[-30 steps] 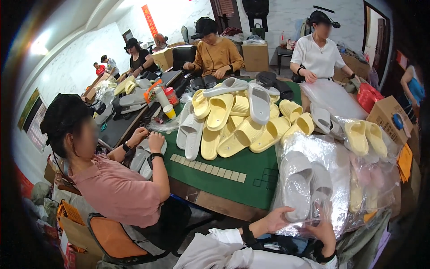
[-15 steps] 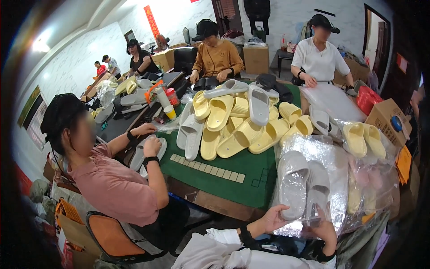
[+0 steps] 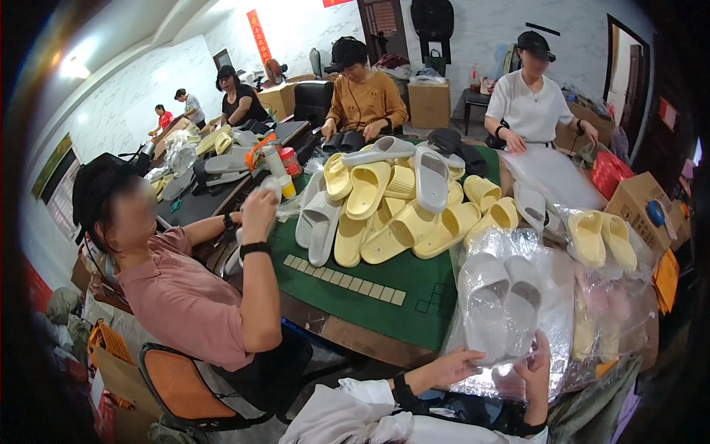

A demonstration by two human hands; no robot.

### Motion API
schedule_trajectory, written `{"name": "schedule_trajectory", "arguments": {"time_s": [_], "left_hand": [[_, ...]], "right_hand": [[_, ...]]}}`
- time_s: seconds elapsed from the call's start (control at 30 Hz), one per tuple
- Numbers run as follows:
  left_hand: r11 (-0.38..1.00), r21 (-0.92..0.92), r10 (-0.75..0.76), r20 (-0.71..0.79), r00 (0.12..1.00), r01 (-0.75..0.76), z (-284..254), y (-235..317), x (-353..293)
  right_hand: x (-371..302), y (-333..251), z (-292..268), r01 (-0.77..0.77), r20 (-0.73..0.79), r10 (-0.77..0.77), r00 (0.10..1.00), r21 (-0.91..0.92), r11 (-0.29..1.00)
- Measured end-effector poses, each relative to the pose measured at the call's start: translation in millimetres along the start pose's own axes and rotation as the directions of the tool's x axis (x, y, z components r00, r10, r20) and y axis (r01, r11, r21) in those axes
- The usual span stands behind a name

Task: The recorder is seen picking up slippers from a table, placing them into plastic bags, and then putting the bagged slippers into a large storage bag.

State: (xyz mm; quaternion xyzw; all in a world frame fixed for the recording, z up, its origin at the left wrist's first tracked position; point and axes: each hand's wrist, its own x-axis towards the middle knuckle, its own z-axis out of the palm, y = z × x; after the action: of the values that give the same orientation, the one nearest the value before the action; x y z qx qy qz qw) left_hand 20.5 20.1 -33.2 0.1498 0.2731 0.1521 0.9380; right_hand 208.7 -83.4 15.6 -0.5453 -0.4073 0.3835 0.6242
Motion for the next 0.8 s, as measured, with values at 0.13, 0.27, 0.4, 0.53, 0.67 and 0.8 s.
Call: {"name": "schedule_trajectory", "arguments": {"time_s": [0.13, 0.27, 0.4, 0.53, 0.67, 0.8], "left_hand": [[1.0, 0.013, 0.012, 0.121, 0.993, -0.014, 9, -4, -2], [0.991, 0.114, 0.033, 0.335, 0.942, -0.075, 6, -6, 2], [0.954, 0.277, -0.019, 0.431, 0.902, -0.113, 11, 0, -6], [0.973, 0.187, 0.066, 0.33, 0.942, -0.134, 24, -2, -17], [0.962, 0.166, 0.167, 0.264, 0.95, -0.215, 41, 1, -28], [0.858, 0.459, 0.203, 0.108, 0.973, -0.23, 39, 5, -24]], "right_hand": [[5, 10, 8, -0.047, -0.166, 0.032, 0.986, -0.087, 0.995], [10, 34, 1, 0.023, -0.223, -0.061, 0.973, -0.166, 0.986], [10, 13, 13, 0.044, -0.33, -0.174, 0.928, -0.366, 0.93], [12, 12, 16, -0.03, -0.376, -0.234, 0.897, -0.578, 0.815], [13, -1, 27, 0.125, -0.298, -0.448, 0.843, -0.701, 0.702], [2, -38, 43, 0.167, -0.146, -0.471, 0.87, -0.811, 0.561]]}}
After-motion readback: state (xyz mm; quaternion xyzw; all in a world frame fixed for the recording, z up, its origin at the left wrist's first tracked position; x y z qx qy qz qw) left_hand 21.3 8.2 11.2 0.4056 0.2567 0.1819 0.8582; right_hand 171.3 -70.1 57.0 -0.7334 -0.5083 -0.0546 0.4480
